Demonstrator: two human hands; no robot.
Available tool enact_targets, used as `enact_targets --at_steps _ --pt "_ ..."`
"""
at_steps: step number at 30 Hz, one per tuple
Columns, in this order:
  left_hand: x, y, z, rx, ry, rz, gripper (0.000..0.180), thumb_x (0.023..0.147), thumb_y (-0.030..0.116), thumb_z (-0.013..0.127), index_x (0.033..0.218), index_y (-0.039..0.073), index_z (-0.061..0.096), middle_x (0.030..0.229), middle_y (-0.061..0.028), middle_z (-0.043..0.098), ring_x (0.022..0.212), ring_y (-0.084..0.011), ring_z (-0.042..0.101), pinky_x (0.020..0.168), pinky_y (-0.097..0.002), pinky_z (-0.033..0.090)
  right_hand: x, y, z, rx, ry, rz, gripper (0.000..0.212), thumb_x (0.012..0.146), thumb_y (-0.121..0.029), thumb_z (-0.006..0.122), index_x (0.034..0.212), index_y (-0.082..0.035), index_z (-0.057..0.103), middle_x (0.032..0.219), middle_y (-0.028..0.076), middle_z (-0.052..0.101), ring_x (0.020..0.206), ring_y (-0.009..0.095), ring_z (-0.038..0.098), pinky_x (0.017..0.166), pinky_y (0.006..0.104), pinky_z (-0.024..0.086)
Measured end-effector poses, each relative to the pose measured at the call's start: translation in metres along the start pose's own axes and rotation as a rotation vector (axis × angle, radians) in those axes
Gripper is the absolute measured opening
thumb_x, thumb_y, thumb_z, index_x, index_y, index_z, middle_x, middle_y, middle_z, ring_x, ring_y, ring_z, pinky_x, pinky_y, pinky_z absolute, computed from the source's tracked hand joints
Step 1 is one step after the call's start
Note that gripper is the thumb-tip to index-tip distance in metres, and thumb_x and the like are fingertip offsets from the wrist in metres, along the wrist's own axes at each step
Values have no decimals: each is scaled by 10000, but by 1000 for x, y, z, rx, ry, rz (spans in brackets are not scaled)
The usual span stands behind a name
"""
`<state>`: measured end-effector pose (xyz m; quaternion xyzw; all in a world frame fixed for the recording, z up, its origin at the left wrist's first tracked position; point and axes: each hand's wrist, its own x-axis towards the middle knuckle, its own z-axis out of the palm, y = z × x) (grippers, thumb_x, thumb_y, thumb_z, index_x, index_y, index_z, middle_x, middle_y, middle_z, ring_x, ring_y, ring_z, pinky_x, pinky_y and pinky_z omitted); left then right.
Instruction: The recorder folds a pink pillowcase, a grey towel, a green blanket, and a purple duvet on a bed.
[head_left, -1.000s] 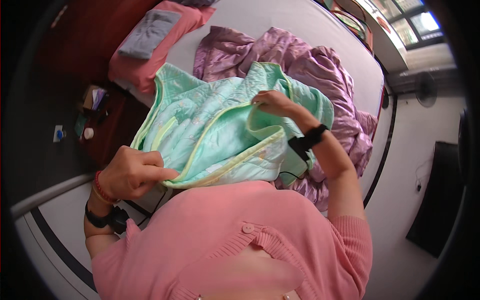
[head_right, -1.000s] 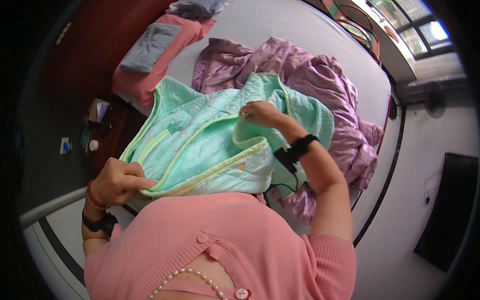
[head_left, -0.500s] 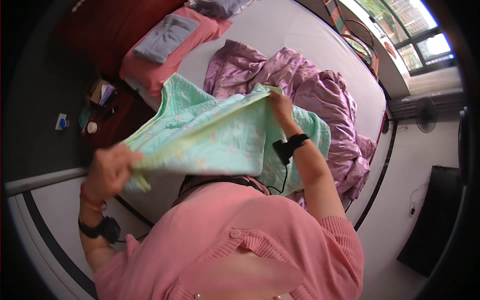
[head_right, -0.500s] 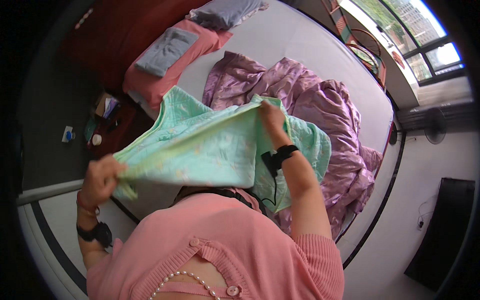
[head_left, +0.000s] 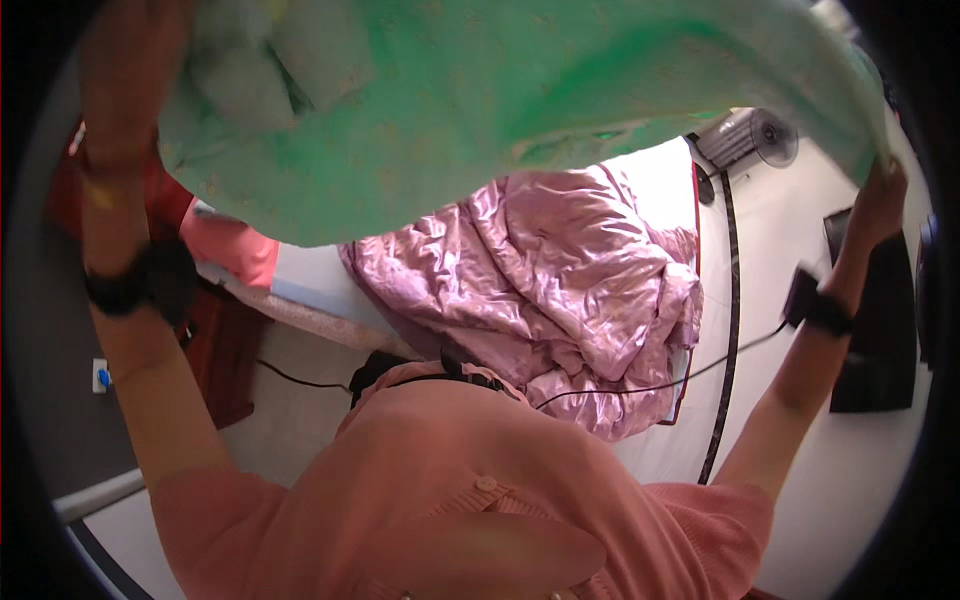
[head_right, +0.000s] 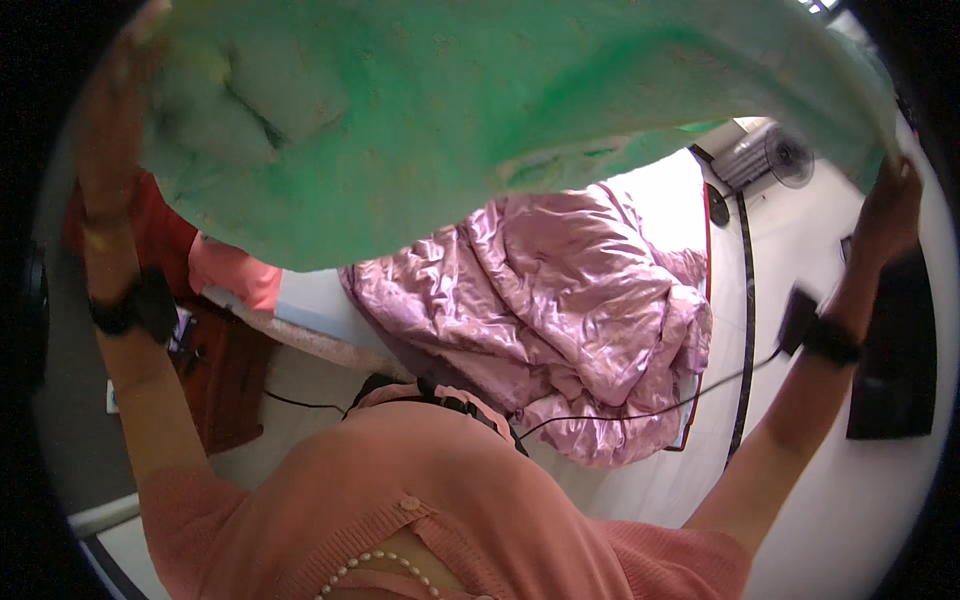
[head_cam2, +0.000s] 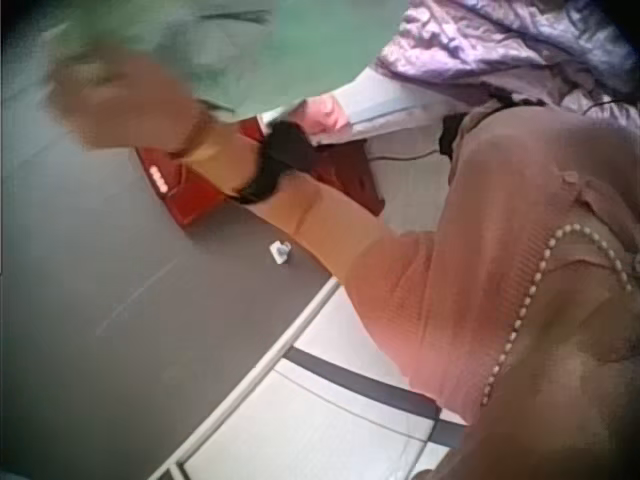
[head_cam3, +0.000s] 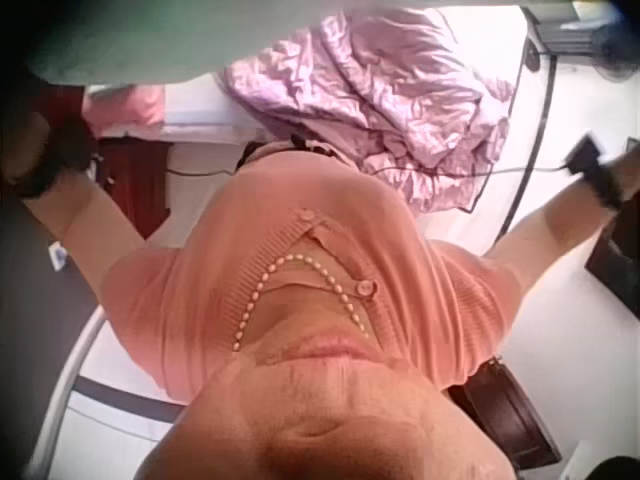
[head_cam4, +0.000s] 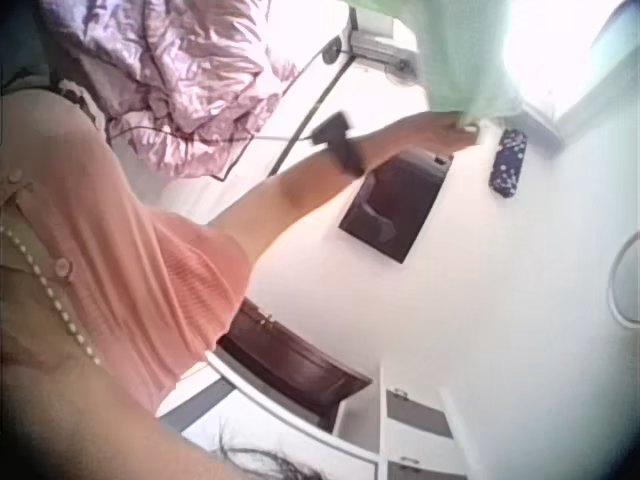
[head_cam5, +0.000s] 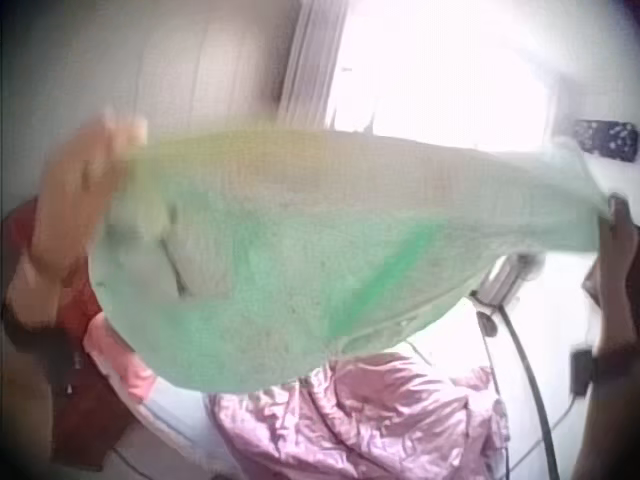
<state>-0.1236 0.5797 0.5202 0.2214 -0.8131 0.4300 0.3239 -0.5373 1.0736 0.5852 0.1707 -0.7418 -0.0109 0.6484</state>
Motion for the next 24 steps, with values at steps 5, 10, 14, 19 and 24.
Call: enact_targets --at_steps 5,10,14,19,24 --pt "-60 117 -32 -1280 -136 378 154 697 0 523 817 59 598 709 -90 558 530 -235 549 445 -301 416 -207 63 -70 -55 -170 -25 279 821 -332 510 949 -91 567 904 46 572 794 236 520 693 339 419" --pt "-125 171 -17 -1626 -822 491 131 718 89 590 848 80 603 734 -78 561 585 -249 555 511 -305 434 -378 12 -110 160 -608 302 247 805 -267 490 932 -94 613 796 103 579 755 269 520 668 379 384" --pt "-146 205 0 -1600 -946 657 136 734 138 588 859 87 602 745 -76 559 617 -251 561 531 -313 440 -475 -19 -112 -4 -965 709 204 771 -230 511 910 -118 611 685 132 607 622 312 571 592 378 445" --pt "-141 228 -7 -1598 -1008 749 130 731 127 592 846 68 602 751 -85 562 610 -260 561 527 -311 431 -587 -11 -97 716 -619 1867 239 801 -198 470 962 -63 583 815 110 599 753 242 562 707 351 449" --pt "-148 225 -6 -1556 -1094 757 133 743 168 590 846 85 601 751 -64 561 634 -248 568 545 -316 441 -551 -23 -75 1369 -155 2376 220 802 -218 493 854 -13 553 894 114 570 859 276 517 827 386 405"
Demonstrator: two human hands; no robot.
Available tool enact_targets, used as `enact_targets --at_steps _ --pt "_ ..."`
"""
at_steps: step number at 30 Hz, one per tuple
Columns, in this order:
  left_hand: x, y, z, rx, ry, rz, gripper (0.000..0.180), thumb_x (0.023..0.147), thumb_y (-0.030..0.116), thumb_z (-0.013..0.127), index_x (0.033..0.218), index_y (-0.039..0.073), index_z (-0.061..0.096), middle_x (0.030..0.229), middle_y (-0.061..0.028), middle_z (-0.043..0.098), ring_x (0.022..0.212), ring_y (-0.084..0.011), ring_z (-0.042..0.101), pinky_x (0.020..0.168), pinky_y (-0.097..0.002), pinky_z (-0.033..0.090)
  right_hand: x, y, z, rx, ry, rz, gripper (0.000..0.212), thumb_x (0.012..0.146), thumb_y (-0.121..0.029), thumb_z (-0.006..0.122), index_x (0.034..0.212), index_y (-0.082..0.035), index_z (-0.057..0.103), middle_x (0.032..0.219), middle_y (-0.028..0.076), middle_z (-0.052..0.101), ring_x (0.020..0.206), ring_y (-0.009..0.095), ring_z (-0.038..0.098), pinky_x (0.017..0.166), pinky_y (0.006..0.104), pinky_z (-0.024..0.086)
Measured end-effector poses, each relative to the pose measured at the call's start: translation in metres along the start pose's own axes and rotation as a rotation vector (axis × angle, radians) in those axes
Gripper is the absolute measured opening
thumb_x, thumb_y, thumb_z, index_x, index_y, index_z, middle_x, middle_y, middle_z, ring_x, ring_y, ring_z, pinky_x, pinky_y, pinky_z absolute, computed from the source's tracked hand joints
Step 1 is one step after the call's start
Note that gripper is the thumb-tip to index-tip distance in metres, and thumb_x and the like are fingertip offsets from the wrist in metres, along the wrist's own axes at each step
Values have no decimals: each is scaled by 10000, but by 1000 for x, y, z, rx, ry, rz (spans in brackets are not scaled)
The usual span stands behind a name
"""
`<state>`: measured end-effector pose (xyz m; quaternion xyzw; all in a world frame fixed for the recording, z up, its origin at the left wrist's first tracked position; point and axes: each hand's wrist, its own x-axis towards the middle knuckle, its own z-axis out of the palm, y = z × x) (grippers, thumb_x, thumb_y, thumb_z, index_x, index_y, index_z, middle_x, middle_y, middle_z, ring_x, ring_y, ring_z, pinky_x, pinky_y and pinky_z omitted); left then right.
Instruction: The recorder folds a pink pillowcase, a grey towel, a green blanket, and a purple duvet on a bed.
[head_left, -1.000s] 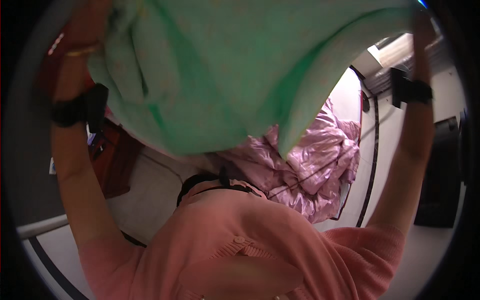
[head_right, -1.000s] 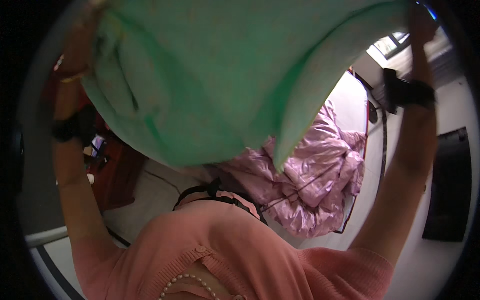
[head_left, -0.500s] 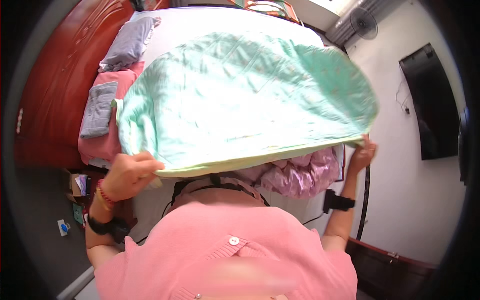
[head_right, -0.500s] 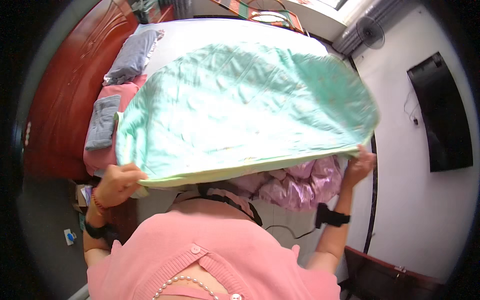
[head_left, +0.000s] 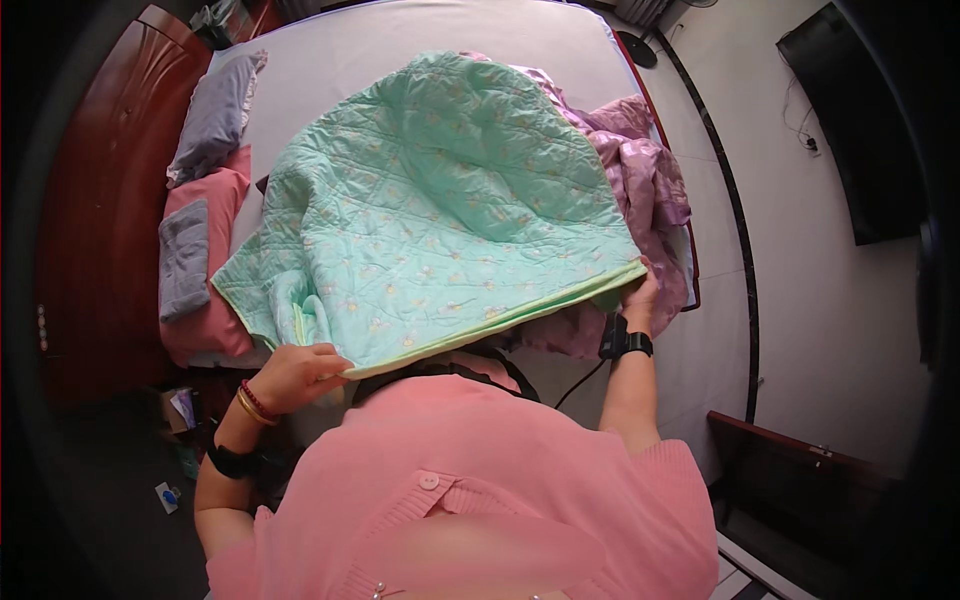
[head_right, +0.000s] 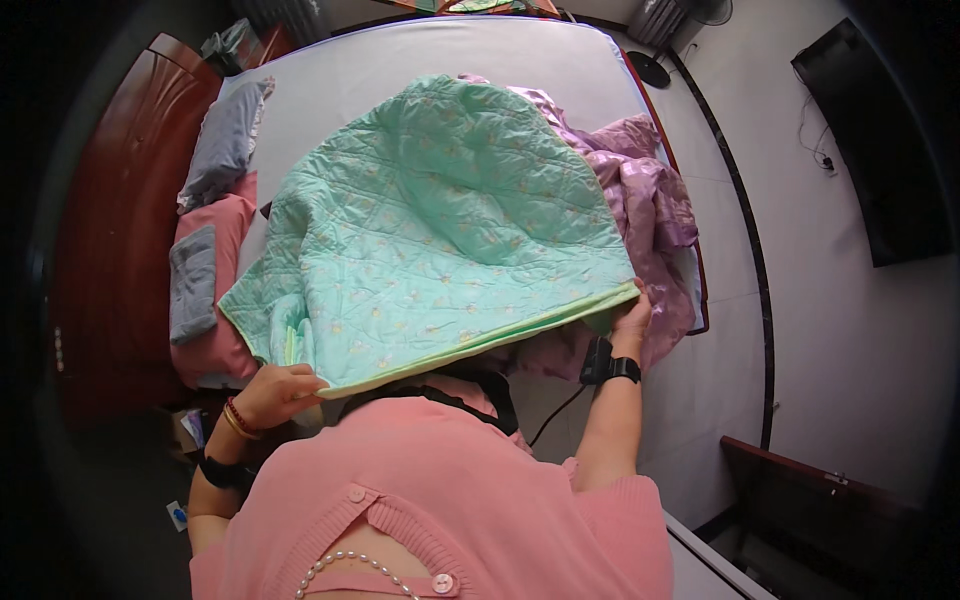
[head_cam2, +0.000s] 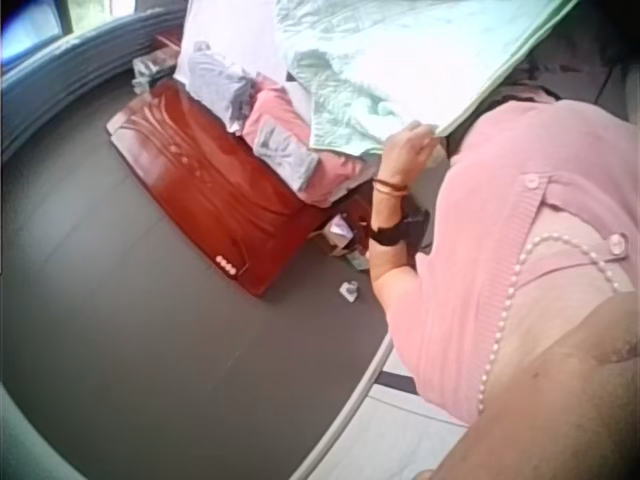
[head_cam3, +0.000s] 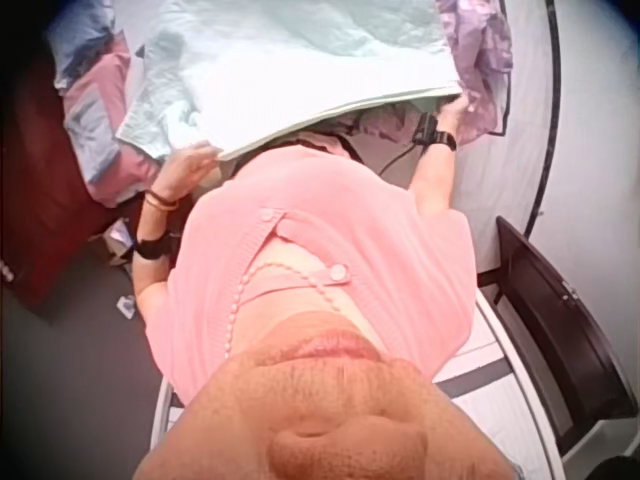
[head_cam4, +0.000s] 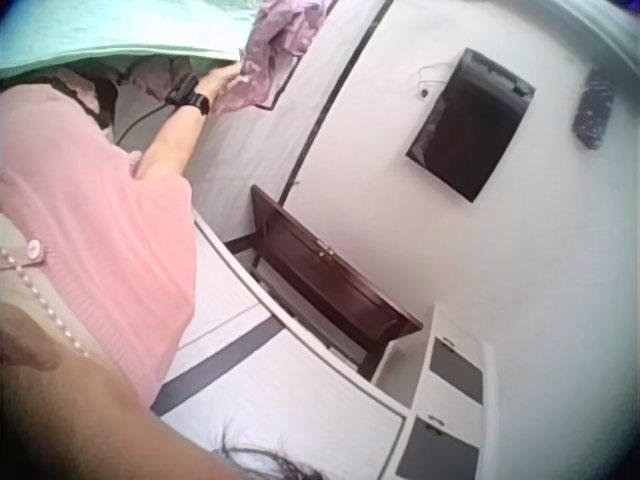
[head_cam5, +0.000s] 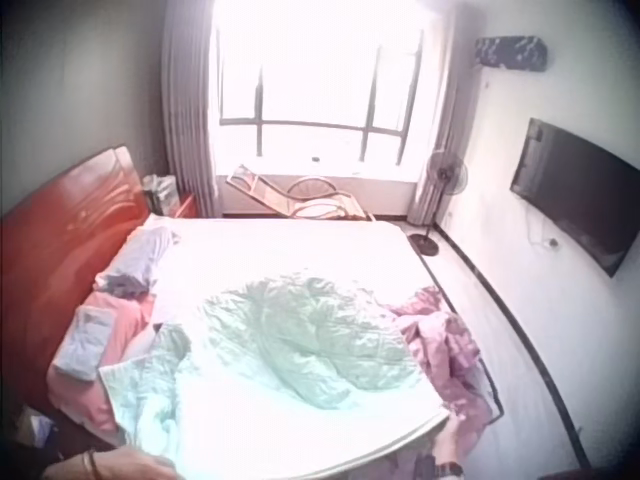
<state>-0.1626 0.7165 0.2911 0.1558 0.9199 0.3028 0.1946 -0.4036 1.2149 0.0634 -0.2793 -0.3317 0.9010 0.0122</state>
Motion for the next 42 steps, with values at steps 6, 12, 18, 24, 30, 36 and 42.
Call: enact_targets --at_steps 6,12,18,24,30,36,42 --pt "4 7 -5 -19 -10 23 132 748 177 588 843 86 602 742 -61 554 642 -245 567 547 -314 440 48 -30 6 -258 127 -57 278 779 -229 521 824 41 571 892 146 562 812 304 539 749 384 447" --pt "2 0 -24 -4 64 9 384 689 267 659 1006 81 550 823 -105 543 715 -270 561 599 -331 443 114 -100 20 -274 55 -183 564 639 15 455 1197 23 377 1079 214 465 885 334 543 771 382 477" --pt "-77 -54 -44 37 231 -314 518 625 215 708 1067 42 499 873 -156 536 843 -296 535 717 -348 428 -108 -15 322 -423 -1088 -109 814 614 78 486 1342 -126 183 1163 113 429 977 214 500 848 314 422" --pt "-67 -19 -66 -186 167 -33 191 705 27 562 894 8 541 813 -123 514 776 -273 524 688 -326 412 -182 77 335 -518 -1272 232 816 575 105 504 1319 -100 238 1170 88 435 978 183 493 833 297 409" --pt "-18 -21 -50 -578 364 317 154 777 7 517 930 6 533 934 -82 486 858 -179 493 738 -270 395 -214 107 291 -775 -1446 585 625 608 84 528 1210 1 382 986 33 533 881 126 515 776 264 422" --pt "20 -37 -21 -889 374 287 148 770 -25 492 890 25 563 1134 -69 406 981 -138 425 850 -253 336 -219 131 258 -777 -1423 616 510 690 71 545 1180 -4 428 979 17 544 856 90 521 735 232 431" --pt "39 -46 -32 -840 319 290 176 760 -47 489 898 26 571 1287 -106 347 1129 -165 385 912 -275 321 -219 131 242 -721 -1511 527 404 749 54 538 1143 -15 486 1024 6 549 918 77 508 809 236 412"
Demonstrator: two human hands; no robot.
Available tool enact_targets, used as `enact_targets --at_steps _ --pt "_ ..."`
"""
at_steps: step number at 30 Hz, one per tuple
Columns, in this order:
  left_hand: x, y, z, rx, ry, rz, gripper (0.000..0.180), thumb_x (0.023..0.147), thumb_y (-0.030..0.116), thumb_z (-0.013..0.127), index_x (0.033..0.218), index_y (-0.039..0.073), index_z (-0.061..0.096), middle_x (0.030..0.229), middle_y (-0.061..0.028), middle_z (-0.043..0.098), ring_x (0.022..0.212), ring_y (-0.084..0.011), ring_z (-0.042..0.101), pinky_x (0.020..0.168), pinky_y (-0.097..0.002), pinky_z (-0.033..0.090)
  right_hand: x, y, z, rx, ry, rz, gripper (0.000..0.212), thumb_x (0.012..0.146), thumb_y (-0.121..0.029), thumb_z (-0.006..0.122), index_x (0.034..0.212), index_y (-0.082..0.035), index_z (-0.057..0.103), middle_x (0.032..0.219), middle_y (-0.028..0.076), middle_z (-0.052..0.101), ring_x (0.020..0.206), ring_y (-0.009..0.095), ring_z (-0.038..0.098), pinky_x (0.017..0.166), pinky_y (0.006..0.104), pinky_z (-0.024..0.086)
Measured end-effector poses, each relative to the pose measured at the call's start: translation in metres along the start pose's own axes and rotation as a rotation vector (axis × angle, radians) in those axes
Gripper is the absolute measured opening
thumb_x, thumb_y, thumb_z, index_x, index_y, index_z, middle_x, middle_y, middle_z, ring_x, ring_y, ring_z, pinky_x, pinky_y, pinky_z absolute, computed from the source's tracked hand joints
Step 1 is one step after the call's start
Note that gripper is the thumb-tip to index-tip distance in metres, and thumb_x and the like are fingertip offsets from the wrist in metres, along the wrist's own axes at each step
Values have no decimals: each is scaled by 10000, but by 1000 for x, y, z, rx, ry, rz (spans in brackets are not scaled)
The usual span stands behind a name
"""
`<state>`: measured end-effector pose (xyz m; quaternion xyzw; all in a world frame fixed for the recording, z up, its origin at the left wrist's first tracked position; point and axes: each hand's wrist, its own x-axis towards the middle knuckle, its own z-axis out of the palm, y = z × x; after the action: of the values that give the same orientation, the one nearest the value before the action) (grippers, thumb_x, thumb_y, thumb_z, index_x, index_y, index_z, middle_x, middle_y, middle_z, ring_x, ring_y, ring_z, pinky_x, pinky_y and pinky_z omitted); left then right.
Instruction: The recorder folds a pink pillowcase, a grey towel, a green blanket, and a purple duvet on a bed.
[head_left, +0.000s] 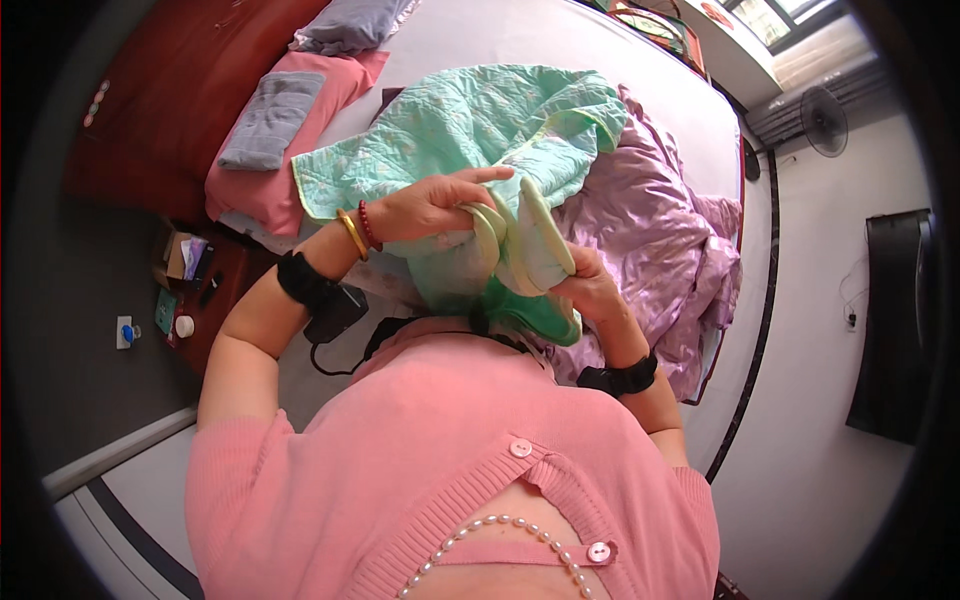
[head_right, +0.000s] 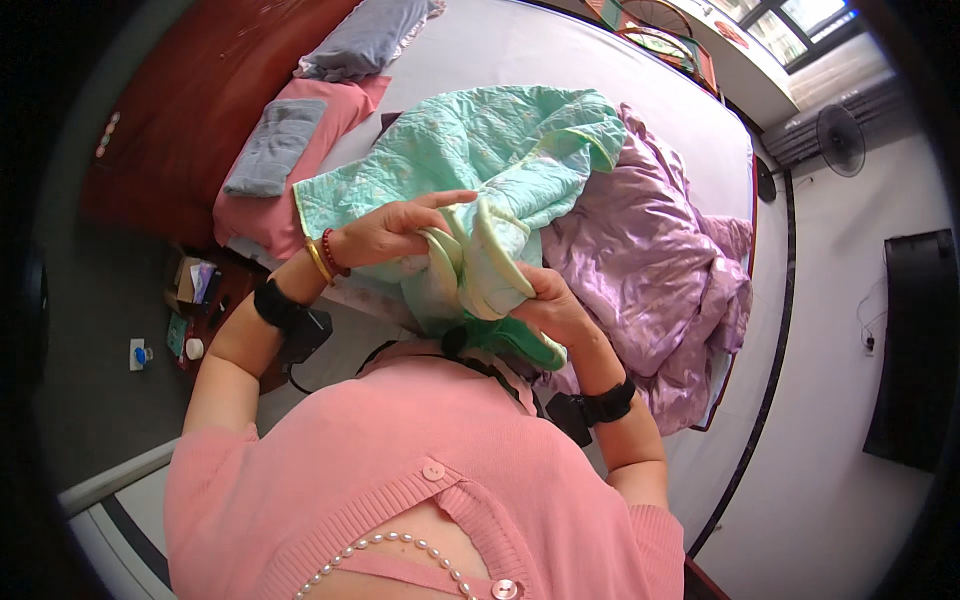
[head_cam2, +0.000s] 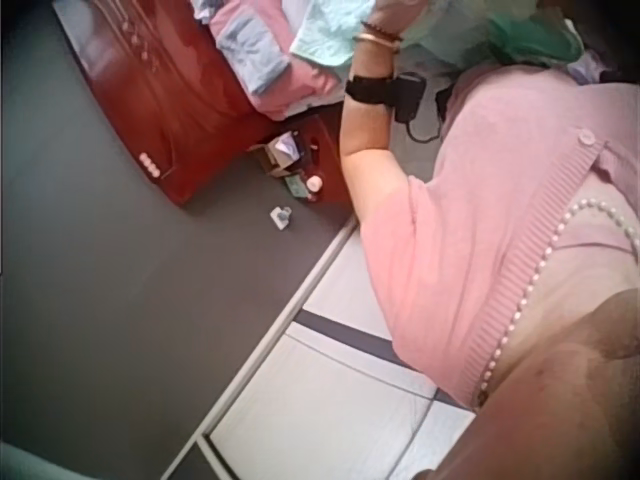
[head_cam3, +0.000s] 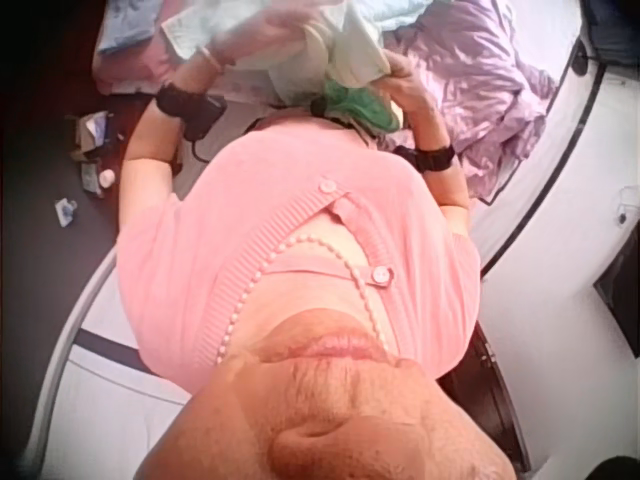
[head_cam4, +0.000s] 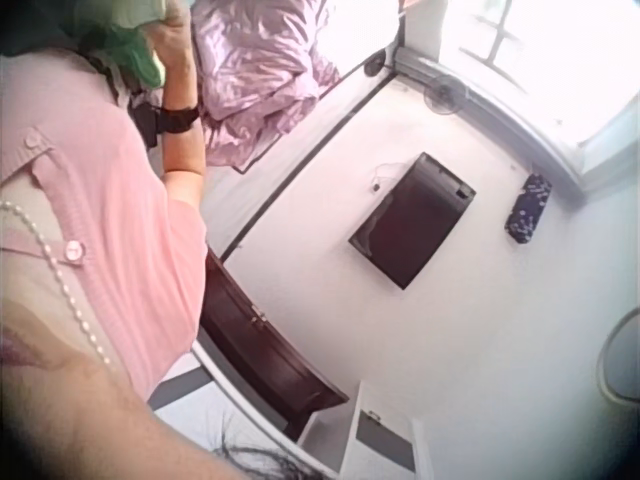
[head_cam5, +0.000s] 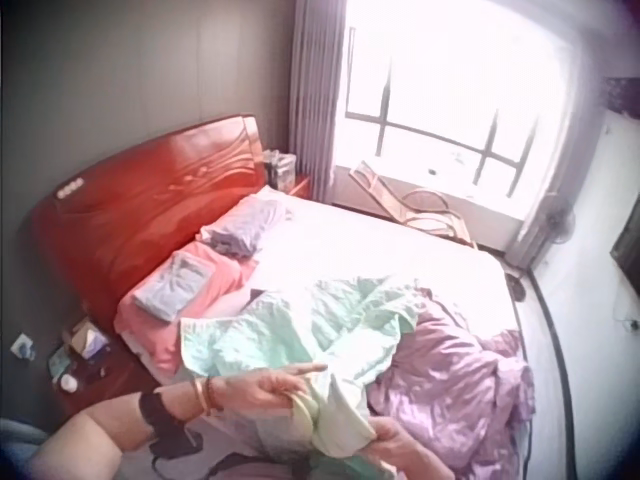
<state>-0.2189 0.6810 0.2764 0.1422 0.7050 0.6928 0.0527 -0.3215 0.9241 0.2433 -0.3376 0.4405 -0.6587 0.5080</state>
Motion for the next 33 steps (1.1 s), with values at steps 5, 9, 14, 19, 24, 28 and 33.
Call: enact_targets --at_steps 5,9,14,19,24,28,33 --pt "15 -10 3 157 -165 -56 212 752 -51 484 939 18 554 1081 -78 483 971 -161 471 845 -262 365 -14 0 -8 -92 33 54 416 745 33 545 1153 -2 475 1010 -3 541 921 60 491 803 216 396" --pt "23 2 9 237 -132 -44 176 731 -60 494 879 24 542 924 -54 458 850 -150 458 776 -253 378 -20 -11 -9 -114 172 83 476 728 -30 574 1185 -7 443 1000 -4 537 903 77 492 784 224 399" --pt "40 22 27 334 -193 199 155 700 -77 507 806 34 521 931 -54 447 856 -159 455 759 -243 382 -11 -46 26 -709 232 93 380 706 -104 578 1062 -10 481 892 59 546 813 132 504 712 257 411" --pt "53 10 33 347 -108 255 199 697 -90 499 839 48 517 939 -37 444 903 -130 463 775 -245 396 -5 -12 17 -642 392 49 240 668 -58 563 889 -19 476 808 70 487 727 128 455 668 260 396" --pt "52 -1 38 23 -63 -41 388 725 -85 480 1075 84 464 998 -25 463 882 -95 464 766 -228 396 -7 -7 18 -654 385 -330 235 634 42 495 865 -1 475 811 59 455 767 170 458 716 246 375" --pt "57 22 38 298 -167 -116 492 742 -53 486 1202 111 419 931 -46 524 739 -81 487 673 -229 415 -8 -17 13 -731 289 -358 263 610 71 474 862 -3 478 806 75 465 757 226 472 712 252 381" --pt "76 22 14 732 -105 -55 290 781 60 525 1070 57 510 732 -80 555 635 -85 491 579 -242 414 0 -14 4 -987 485 -424 371 628 59 485 986 -35 481 893 150 518 816 319 529 705 316 428"
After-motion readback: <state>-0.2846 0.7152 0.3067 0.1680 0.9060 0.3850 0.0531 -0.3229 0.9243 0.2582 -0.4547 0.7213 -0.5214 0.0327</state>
